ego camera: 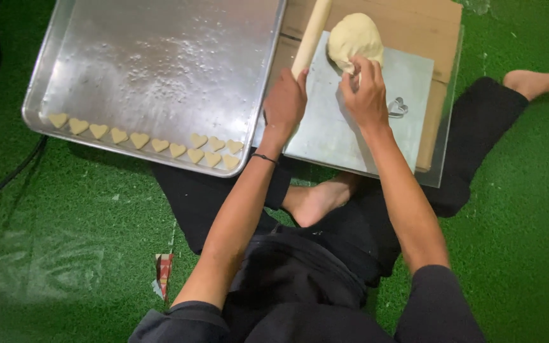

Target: Preparing cookies by rolling out dough with a rolling pin, cutting heart shapes with a metal cutter, and hand-rolling small dough balls.

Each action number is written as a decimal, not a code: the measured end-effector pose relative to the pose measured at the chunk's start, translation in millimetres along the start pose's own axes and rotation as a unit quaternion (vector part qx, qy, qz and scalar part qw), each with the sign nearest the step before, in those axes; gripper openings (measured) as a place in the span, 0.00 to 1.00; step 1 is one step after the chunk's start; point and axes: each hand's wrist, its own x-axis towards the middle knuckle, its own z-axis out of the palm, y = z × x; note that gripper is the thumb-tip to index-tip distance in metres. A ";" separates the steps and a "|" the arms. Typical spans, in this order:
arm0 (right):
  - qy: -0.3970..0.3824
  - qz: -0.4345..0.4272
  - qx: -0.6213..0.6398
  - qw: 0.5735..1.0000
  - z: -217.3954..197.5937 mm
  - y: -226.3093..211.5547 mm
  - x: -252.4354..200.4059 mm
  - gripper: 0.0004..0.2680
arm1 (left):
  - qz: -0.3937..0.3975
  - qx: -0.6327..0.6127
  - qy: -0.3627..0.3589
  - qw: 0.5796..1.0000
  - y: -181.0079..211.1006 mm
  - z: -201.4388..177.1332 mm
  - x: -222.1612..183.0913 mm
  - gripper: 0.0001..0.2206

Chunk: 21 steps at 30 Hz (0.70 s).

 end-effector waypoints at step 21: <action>0.067 0.120 -0.058 0.989 8.5 16.8 -14.2 0.05 | -0.017 -0.006 -0.107 0.994 3.8 -20.1 2.7 0.27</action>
